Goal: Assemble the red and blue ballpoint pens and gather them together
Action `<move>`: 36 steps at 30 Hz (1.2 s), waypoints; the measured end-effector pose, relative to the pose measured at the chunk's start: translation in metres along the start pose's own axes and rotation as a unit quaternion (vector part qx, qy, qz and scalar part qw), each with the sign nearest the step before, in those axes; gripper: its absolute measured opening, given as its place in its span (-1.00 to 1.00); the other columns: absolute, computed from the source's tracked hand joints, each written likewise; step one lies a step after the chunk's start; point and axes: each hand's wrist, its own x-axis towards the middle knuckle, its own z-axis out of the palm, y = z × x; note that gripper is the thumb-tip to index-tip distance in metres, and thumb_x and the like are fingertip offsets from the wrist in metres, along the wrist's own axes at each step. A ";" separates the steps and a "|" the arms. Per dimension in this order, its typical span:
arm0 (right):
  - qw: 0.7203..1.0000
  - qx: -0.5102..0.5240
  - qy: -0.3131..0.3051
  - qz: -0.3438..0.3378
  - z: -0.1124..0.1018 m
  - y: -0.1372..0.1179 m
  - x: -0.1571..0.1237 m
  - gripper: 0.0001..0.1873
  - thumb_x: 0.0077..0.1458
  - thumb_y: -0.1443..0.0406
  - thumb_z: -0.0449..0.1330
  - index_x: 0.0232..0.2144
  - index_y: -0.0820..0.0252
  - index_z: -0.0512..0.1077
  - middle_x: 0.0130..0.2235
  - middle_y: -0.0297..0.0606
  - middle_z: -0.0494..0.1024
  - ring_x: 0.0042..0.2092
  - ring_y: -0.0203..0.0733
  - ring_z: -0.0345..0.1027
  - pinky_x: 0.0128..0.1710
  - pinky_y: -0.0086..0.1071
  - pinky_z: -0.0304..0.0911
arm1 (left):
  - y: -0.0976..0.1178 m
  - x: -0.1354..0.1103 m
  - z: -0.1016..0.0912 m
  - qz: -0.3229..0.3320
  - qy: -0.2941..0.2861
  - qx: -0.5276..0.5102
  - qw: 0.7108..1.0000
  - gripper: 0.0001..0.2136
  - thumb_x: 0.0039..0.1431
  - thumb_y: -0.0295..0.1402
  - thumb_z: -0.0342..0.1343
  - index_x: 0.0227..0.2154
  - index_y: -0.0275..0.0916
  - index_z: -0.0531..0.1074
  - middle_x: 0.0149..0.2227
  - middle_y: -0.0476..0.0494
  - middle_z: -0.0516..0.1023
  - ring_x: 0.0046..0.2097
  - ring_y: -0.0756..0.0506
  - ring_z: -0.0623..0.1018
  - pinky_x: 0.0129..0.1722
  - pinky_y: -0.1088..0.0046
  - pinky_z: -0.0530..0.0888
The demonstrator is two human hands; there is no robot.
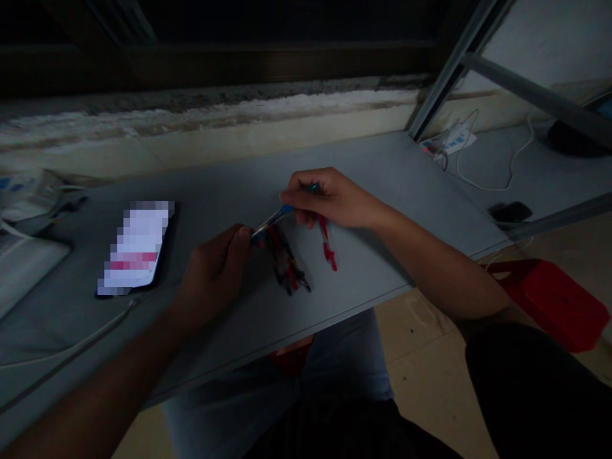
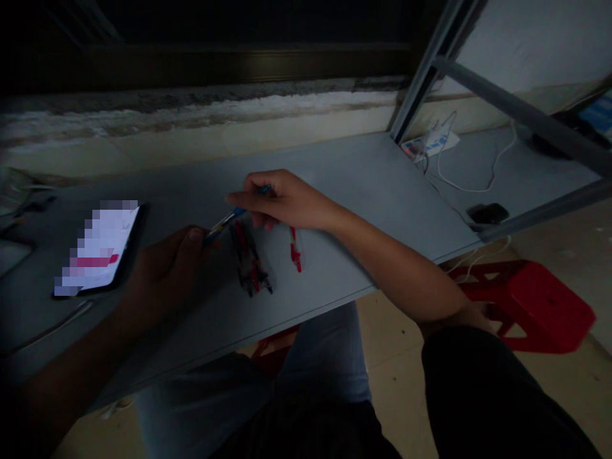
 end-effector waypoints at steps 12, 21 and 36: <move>0.999 0.030 0.030 0.008 -0.004 0.009 0.003 -0.79 0.32 0.22 0.36 -0.20 0.19 0.42 -0.33 -0.34 0.61 -0.29 -0.26 0.58 -0.21 -0.39 0.47 | 0.002 0.002 0.000 -0.005 -0.010 0.010 1.000 -0.68 0.57 -0.12 0.00 -0.23 -0.18 0.51 -0.51 0.02 0.44 -0.50 -0.07 0.44 -0.50 0.40 0.34; 0.994 0.015 -0.039 -0.099 -0.003 0.023 0.005 -0.90 0.23 0.40 0.38 -0.24 0.27 0.51 -0.13 -0.22 0.69 -0.17 -0.32 0.55 -0.13 -0.43 0.42 | 0.002 0.003 0.003 0.007 -0.028 0.033 0.999 -0.64 0.49 -0.07 0.04 -0.13 -0.21 0.63 -0.35 -0.09 0.67 -0.37 -0.12 0.61 -0.34 0.39 0.47; 0.999 0.035 -0.007 -0.036 -0.006 0.024 0.007 -0.85 0.24 0.43 0.42 -0.17 0.26 0.52 -0.19 -0.29 0.72 -0.24 -0.36 0.58 -0.11 -0.44 0.51 | -0.001 0.003 0.005 0.014 -0.033 0.037 0.999 -0.65 0.52 -0.09 -0.01 -0.08 -0.20 0.59 -0.41 -0.03 0.61 -0.43 -0.09 0.58 -0.38 0.42 0.48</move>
